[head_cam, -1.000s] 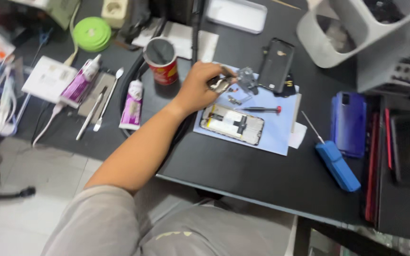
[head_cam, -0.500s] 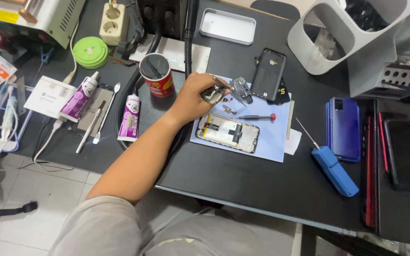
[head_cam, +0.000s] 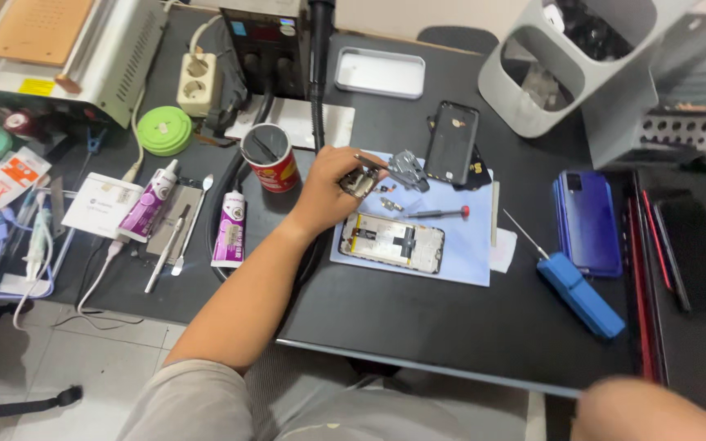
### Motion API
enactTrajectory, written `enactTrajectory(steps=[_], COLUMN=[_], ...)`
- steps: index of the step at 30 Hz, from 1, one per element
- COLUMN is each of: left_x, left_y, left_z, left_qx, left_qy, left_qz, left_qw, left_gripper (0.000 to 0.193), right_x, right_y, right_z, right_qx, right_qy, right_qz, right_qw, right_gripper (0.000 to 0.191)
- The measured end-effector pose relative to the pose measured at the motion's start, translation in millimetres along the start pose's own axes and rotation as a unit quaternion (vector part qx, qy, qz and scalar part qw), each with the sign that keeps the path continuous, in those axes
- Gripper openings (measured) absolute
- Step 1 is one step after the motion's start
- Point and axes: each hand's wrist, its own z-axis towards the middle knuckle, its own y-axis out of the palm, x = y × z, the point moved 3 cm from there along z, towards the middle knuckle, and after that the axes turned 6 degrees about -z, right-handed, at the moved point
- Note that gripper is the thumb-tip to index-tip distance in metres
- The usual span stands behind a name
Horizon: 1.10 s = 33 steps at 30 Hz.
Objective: The person uses tweezers to manipulate small components on a smartphone motherboard held in their left hand. They repeatedly adjust and reposition tiny parts on the circuit board while working at a cluttered repair bench.
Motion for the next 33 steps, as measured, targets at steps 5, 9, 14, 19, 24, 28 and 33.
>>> enactTrajectory(steps=[5,9,14,19,24,28,33], left_x=[-8.6,-18.4,-31.8,-42.2,-52.3,-55.6,-60.2], left_y=[4.3,8.2,11.7,19.9,24.1,20.0,15.5], left_z=[-4.7,-6.1,-7.3,-8.2,-12.9,-18.0,-19.1], left_qx=[0.007,-0.011,-0.025,-0.038,-0.008,-0.019,-0.037], left_qy=[0.021,0.038,0.03,0.05,-0.038,-0.067,-0.078], left_qz=[-0.013,0.003,-0.008,-0.003,0.026,0.008,0.027], left_qw=[1.0,0.999,0.999,0.998,0.999,0.998,0.996], left_gripper=[0.013,0.014,0.018,0.021,0.033,0.053,0.051], right_x=[70.4,104.0,111.5,113.4,119.7,127.1,135.1], right_y=[43.9,36.3,19.5,33.4,26.7,15.3,19.8], right_z=[-69.3,-172.2,-224.9,-210.9,-232.2,-257.5,-262.6], right_qx=[-0.371,-0.451,-0.403,-0.411,-0.383,-0.25,-0.073], right_qy=[0.228,0.243,0.323,0.315,0.399,0.556,0.66], right_qz=[-0.198,-0.203,-0.184,-0.193,-0.169,-0.084,0.061], right_qw=[0.878,0.834,0.837,0.833,0.816,0.788,0.745], right_gripper=[0.04,0.033,0.024,0.024,0.012,0.011,0.014])
